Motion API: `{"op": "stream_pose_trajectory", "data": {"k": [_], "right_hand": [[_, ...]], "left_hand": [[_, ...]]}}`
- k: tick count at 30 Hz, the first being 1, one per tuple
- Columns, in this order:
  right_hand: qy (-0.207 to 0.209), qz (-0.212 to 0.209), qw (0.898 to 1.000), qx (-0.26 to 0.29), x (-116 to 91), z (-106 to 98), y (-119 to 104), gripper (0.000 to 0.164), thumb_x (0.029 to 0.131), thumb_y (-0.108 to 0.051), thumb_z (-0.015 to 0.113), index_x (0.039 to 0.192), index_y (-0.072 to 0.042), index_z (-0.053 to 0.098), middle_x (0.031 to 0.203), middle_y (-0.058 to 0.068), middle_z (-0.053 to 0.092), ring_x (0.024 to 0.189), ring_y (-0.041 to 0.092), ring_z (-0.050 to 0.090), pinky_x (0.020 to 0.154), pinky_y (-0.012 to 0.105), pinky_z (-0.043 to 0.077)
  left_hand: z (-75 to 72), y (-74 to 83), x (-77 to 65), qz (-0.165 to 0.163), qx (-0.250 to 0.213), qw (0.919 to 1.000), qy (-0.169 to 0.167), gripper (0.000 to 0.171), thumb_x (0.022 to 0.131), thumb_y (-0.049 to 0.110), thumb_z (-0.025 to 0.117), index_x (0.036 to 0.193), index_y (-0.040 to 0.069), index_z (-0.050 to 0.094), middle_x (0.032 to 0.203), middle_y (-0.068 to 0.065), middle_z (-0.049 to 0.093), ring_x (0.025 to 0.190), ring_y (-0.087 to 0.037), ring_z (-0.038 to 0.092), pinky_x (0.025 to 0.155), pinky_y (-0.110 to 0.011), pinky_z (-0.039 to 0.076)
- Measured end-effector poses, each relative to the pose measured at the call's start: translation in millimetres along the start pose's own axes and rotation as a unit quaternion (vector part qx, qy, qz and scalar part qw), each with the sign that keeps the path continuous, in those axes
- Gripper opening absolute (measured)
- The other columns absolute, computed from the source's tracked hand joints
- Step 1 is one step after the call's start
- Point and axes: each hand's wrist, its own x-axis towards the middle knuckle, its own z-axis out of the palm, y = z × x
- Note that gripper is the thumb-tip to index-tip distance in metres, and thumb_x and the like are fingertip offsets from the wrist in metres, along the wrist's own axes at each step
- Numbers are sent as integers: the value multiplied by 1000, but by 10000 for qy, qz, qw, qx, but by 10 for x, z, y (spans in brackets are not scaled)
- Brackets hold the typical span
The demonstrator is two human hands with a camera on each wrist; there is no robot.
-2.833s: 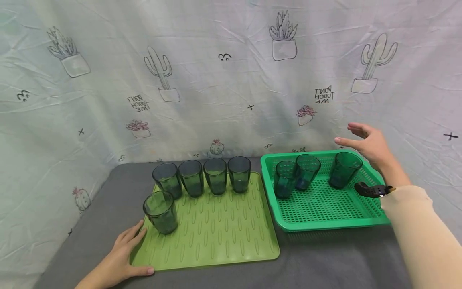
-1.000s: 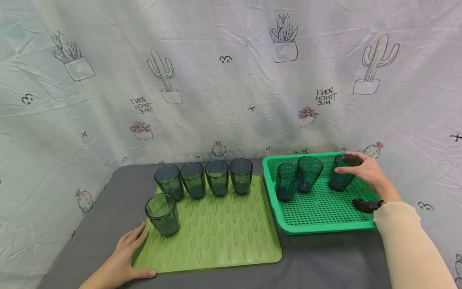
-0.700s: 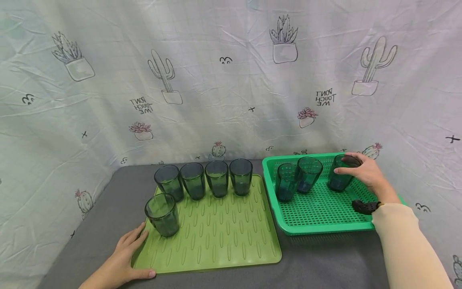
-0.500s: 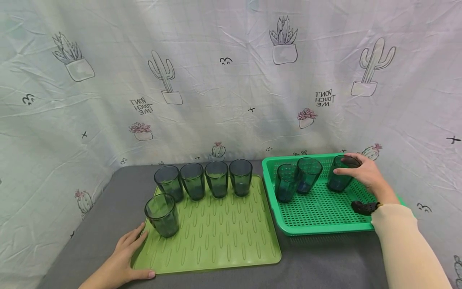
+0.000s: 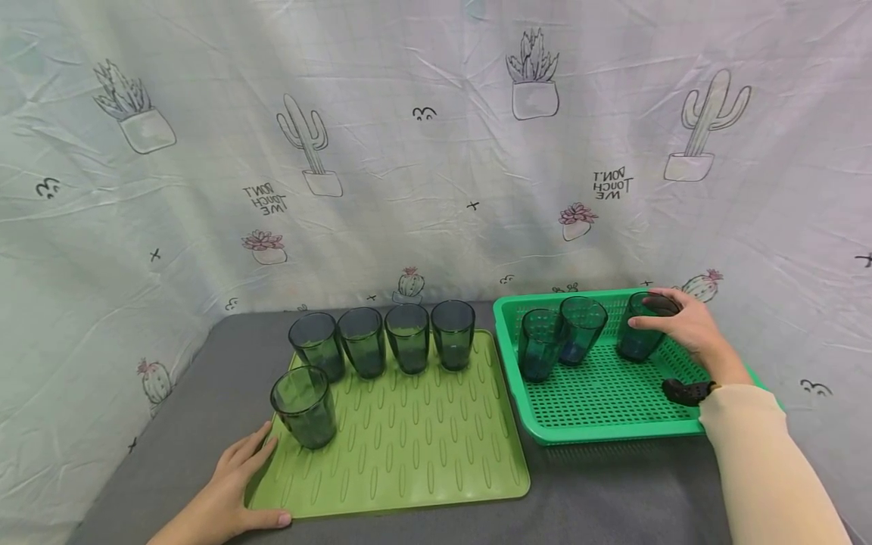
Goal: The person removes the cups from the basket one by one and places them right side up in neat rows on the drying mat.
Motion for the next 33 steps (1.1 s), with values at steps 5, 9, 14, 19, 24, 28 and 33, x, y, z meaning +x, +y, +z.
{"op": "stream_pose_trajectory", "data": {"k": [5,9,14,19,24,28,33], "right_hand": [[-2,3,10000,52,16,2,3,93,87,-37,77,155,-1,24,156,34,4,133,61,15,93,70,29],[8,-13,9999,151,14,5,-6,92,87,-36,78,155,-3,26,157,32,3,134,61,14,94,70,29],[10,5,9999,152,-6,0,-3,90,87,-35,78,155,-4,27,157,32,2,135,60,12,95,71,27],[-55,-24,10000,42,-4,6,-13,92,88,-36,77,155,-1,24,157,33,7,134,60,14,94,71,28],[-29,-9,9999,-121,8,16,-17,92,87,-38,77,155,-3,25,157,33,3,134,62,13,93,71,28],[3,51,9999,-140,6,30,-17,91,87,-39,77,154,-3,28,157,32,3,134,61,14,94,71,29],[98,23,9999,-135,-19,5,0,91,88,-38,76,156,-5,26,158,32,-2,134,62,10,92,71,29]], "left_hand": [[-5,8,-11,29,28,10000,27,112,70,59,82,143,-15,39,156,-30,17,134,-54,15,90,-72,32],[-19,24,-10,7,93,9999,49,113,69,60,82,143,-14,39,156,-29,16,134,-54,14,90,-72,31],[-30,39,-4,-26,128,9999,45,115,68,63,81,144,-13,39,157,-28,16,135,-54,14,91,-73,31],[-21,17,-15,-119,-7,9999,-93,115,69,61,82,145,-12,37,156,-29,16,135,-55,13,91,-73,30],[-5,-20,-25,-165,-161,9994,-277,112,71,57,82,145,-13,36,155,-31,16,133,-58,12,90,-75,28],[-6,-30,-26,-188,-142,9993,-276,111,71,57,82,145,-12,37,156,-30,16,134,-57,13,90,-75,29],[-5,-11,14,-121,-56,9998,-161,114,69,61,81,145,-12,38,156,-29,17,135,-55,13,91,-73,30]]}}
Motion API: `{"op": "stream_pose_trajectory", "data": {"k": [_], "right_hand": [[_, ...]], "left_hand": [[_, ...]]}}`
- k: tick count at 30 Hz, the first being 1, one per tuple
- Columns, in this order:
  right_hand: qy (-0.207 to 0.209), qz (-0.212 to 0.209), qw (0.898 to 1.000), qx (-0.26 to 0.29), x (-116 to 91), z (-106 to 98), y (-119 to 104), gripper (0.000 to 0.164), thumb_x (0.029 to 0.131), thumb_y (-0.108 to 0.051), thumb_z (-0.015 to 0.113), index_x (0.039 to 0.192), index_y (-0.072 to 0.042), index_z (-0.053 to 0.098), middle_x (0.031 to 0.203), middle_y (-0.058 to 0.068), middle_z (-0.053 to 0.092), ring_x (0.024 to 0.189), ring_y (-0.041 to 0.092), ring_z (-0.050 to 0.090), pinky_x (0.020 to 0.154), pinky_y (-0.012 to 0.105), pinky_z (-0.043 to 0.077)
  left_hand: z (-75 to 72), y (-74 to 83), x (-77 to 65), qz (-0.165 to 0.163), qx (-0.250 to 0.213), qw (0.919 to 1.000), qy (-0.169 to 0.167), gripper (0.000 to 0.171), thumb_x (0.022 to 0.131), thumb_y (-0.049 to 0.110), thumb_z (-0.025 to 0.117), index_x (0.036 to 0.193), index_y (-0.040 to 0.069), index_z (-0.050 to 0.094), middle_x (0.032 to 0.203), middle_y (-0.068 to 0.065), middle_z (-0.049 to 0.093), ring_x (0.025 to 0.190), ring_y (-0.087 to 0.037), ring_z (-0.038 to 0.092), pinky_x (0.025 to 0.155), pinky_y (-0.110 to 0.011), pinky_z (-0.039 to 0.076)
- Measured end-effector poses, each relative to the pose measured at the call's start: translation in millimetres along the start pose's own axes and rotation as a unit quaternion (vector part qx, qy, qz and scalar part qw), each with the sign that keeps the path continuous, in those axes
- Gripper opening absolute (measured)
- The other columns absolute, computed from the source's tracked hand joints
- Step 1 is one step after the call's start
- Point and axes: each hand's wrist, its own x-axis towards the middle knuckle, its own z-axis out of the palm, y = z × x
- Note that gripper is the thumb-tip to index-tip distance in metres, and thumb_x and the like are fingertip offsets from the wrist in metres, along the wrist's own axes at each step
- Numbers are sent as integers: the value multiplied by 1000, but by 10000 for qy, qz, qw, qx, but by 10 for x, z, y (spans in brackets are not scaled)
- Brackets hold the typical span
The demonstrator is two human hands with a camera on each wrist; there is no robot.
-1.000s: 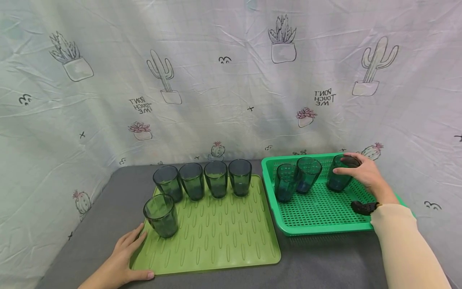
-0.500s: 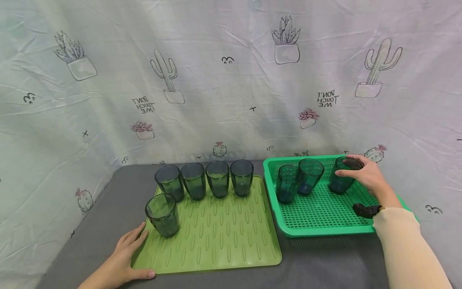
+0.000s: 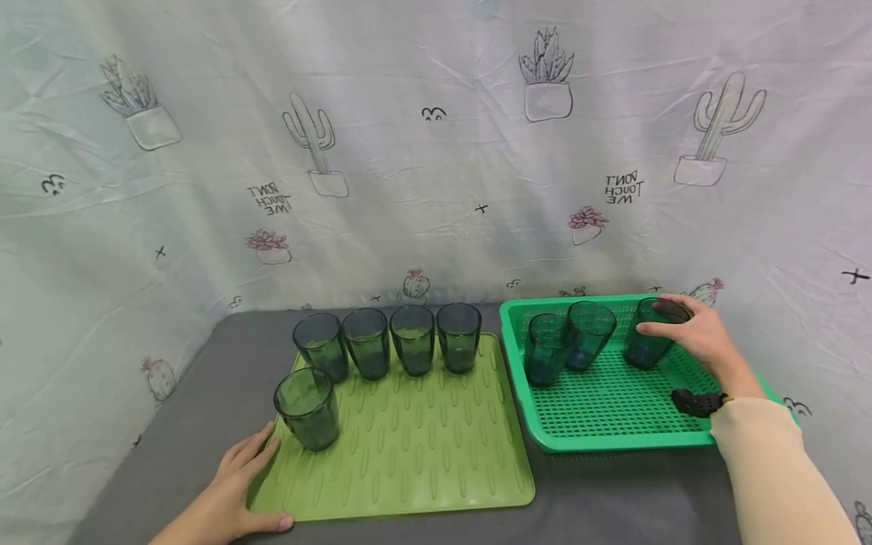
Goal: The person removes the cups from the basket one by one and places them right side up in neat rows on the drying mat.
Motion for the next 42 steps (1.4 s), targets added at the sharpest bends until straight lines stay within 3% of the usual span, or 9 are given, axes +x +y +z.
{"op": "stream_pose_trajectory", "data": {"k": [7,15,19,21,23,26,30,35,42], "right_hand": [[7,117,9999,-125,-34,-56,-12,92,87,-42,76,157,-7,26,158,31,-4,135,62,7,90,73,28],[-49,125,9991,-414,34,-36,-136,95,85,-45,77,153,2,28,155,36,5,131,64,13,89,73,30],[302,216,9989,-296,-39,-91,-235,93,86,-43,77,153,1,30,156,34,9,132,62,17,91,71,31],[577,272,9978,-182,-97,-125,-310,89,85,-44,77,152,-3,35,152,25,26,132,56,23,92,67,34],[843,357,9958,-13,-146,-154,-416,84,83,-45,78,150,-10,41,140,6,47,131,43,32,93,50,41],[1290,406,9905,239,-213,-172,-645,78,80,-44,82,145,-18,46,109,-21,54,116,18,44,84,26,43],[1784,240,9818,613,-337,-178,-962,76,79,-36,84,145,-22,48,103,-26,54,101,0,45,72,10,38],[1744,-212,9757,1306,-512,-146,-1258,68,78,-16,86,138,-21,54,107,-24,63,103,-2,53,68,8,39],[1155,-1307,9284,3282,-723,72,-1577,66,70,17,82,129,-1,60,106,-1,72,96,6,67,78,12,48]], "left_hand": [[-24,53,22,3,67,9999,83,117,68,65,80,147,-10,37,159,-25,15,137,-52,12,94,-71,30],[-87,75,-19,-178,108,9998,29,121,65,68,79,147,-10,37,159,-23,14,138,-51,11,95,-71,30],[-77,84,-10,-148,168,9997,49,121,65,70,78,147,-10,37,159,-23,14,138,-50,12,95,-71,30],[-75,86,-4,-115,184,9997,68,121,65,70,77,147,-9,37,159,-23,14,138,-50,12,95,-70,31],[-76,80,-5,-77,185,9997,101,121,65,70,77,147,-9,37,159,-23,14,138,-50,12,95,-70,31],[-76,61,-10,-45,208,9997,137,121,65,70,78,147,-9,38,159,-23,14,138,-49,13,95,-70,31],[-62,45,-24,28,221,9996,184,120,66,70,77,147,-9,37,159,-22,14,138,-49,13,95,-69,32],[-38,36,-50,42,220,9995,219,121,66,71,76,148,-9,37,160,-21,14,139,-47,12,95,-68,33],[-32,34,-57,60,234,9995,222,121,66,71,76,148,-8,36,159,-23,14,139,-48,13,94,-69,32]]}}
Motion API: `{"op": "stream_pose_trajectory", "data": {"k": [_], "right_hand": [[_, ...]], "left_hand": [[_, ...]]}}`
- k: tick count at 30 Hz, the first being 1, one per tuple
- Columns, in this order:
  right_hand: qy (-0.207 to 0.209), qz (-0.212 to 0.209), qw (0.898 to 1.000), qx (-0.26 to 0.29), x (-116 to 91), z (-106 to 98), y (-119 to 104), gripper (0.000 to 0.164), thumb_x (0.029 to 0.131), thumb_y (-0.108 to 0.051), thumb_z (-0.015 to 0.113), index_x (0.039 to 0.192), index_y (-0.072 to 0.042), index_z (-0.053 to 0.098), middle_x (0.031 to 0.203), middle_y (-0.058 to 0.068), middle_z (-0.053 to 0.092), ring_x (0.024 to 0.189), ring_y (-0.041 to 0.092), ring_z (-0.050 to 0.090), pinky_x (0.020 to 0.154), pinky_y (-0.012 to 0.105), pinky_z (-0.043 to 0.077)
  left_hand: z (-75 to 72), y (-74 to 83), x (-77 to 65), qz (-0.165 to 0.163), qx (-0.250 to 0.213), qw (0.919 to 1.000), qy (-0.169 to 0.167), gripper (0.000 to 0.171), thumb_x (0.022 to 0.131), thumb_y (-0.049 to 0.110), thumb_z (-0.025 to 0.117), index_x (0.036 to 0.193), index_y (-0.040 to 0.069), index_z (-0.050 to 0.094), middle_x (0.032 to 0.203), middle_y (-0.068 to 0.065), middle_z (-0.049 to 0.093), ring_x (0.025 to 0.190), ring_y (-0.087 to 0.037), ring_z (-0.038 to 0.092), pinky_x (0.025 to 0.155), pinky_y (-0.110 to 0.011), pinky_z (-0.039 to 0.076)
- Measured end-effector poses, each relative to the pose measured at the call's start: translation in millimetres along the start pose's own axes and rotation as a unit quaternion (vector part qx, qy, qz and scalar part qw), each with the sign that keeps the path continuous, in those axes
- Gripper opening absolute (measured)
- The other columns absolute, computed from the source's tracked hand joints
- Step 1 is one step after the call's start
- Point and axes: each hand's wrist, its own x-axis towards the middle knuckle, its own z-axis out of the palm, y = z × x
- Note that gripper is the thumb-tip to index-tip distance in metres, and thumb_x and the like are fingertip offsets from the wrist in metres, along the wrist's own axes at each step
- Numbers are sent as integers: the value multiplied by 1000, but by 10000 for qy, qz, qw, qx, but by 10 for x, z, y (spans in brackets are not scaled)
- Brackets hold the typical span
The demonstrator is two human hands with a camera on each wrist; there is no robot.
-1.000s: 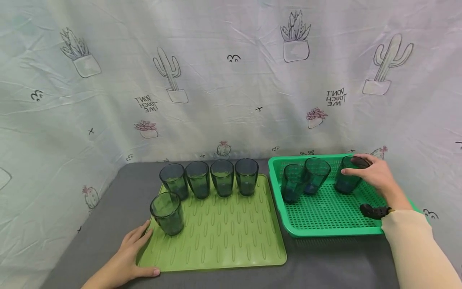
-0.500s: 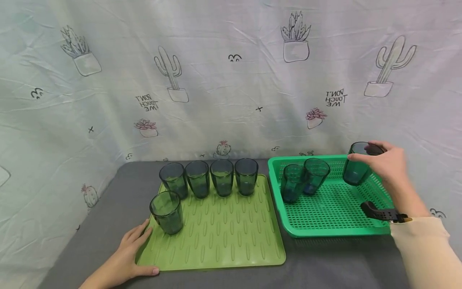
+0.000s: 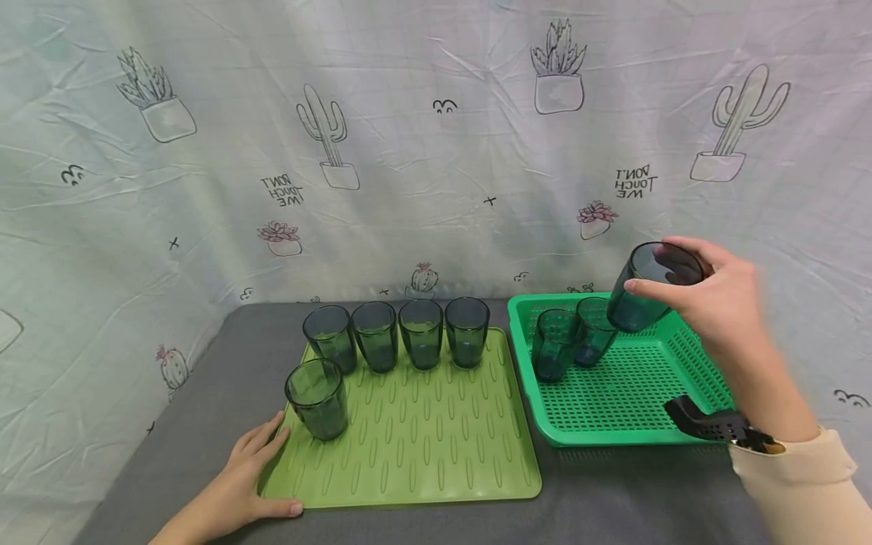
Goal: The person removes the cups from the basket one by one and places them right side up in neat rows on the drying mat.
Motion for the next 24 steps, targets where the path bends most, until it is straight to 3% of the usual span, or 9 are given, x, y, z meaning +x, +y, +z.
{"op": "stream_pose_trajectory", "data": {"k": [5,14,24], "right_hand": [[-413,-168,9990,-25,-131,244,-78,67,71,15,82,132,-1,60,113,3,70,101,9,66,81,13,48],[-568,-234,9926,-1045,-431,667,-60,69,74,2,86,137,-11,59,125,6,63,117,13,56,80,16,49],[-861,-494,9898,-1024,-700,1179,50,71,72,-4,89,136,-14,60,127,10,63,119,17,55,83,22,49]], "left_hand": [[-16,19,-4,-47,-51,10000,-39,121,66,70,77,148,-9,36,159,-23,14,139,-49,12,94,-70,31],[-26,38,-10,-88,-87,9999,-87,120,66,68,78,148,-9,36,159,-24,13,138,-50,11,94,-71,31],[-26,23,-13,-66,-72,9999,-57,120,66,69,77,148,-8,36,159,-23,13,138,-50,11,94,-72,30]]}}
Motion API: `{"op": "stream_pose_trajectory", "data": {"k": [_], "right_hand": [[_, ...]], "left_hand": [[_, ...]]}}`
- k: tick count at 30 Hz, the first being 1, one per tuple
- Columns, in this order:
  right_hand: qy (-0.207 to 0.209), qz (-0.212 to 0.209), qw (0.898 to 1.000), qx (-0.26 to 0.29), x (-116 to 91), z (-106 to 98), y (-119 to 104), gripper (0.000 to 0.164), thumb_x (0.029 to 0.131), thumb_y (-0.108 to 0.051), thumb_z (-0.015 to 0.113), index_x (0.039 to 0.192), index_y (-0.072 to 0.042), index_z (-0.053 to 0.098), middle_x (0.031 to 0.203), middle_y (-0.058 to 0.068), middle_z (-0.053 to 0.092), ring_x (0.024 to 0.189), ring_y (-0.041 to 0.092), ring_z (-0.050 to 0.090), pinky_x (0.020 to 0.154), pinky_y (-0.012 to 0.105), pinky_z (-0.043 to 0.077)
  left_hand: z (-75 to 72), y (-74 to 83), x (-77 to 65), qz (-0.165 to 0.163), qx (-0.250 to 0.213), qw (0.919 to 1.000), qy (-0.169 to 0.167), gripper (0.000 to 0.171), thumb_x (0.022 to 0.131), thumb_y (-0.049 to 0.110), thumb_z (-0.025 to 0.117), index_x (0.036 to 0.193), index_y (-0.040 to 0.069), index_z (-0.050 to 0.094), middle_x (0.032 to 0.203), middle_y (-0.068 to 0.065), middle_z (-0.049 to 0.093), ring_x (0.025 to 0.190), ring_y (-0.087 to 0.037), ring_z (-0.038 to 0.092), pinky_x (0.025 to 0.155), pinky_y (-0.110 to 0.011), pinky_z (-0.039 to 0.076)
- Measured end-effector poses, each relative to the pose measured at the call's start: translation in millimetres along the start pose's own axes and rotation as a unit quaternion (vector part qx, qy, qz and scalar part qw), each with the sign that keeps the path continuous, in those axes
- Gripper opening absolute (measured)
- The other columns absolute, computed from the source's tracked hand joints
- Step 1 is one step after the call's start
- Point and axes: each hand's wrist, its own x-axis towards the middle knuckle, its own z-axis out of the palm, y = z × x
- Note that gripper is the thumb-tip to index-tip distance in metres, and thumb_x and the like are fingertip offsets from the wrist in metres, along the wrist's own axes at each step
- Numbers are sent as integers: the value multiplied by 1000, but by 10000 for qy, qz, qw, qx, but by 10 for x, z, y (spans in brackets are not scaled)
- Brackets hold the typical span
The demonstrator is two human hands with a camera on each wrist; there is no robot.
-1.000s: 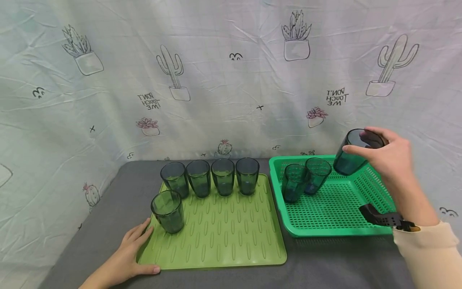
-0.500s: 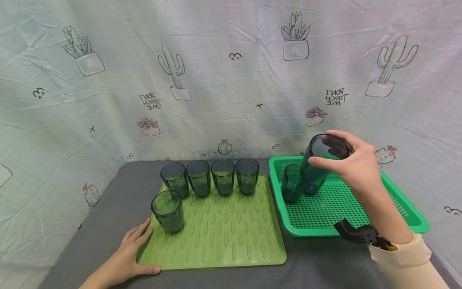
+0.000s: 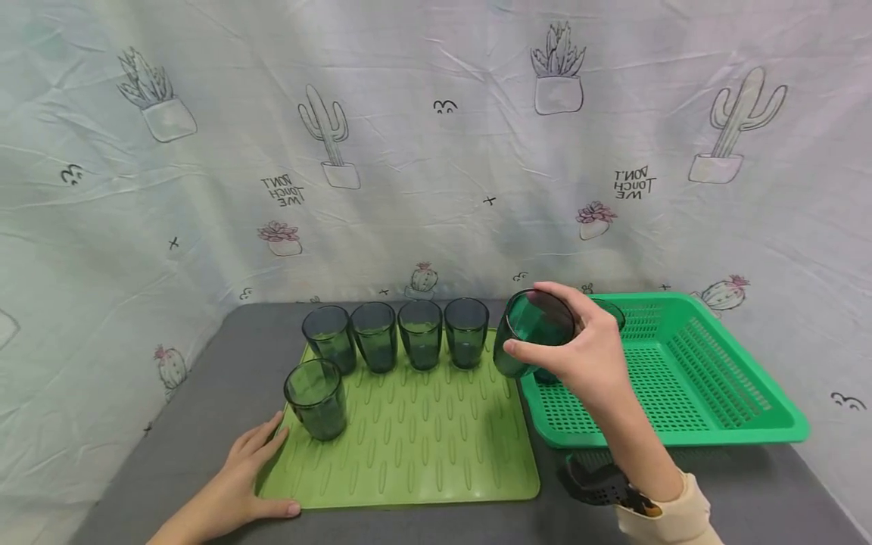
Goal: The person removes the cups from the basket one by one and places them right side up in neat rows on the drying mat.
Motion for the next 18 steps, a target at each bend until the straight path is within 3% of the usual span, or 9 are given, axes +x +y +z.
{"op": "stream_pose_trajectory", "data": {"k": [9,18], "right_hand": [[-399,80,9982,440,-103,525,80,72,71,-12,91,135,-20,60,128,0,63,123,15,52,98,34,43],[-688,151,9938,856,-156,1157,289,69,70,-17,92,132,-24,62,124,-4,64,123,12,50,101,47,39]], "left_hand": [[-14,-17,27,35,59,10000,38,119,66,69,78,147,-9,38,159,-25,14,137,-52,12,92,-72,32],[-22,16,63,120,96,9998,109,118,66,69,78,146,-10,40,158,-25,16,137,-51,15,92,-71,32]]}}
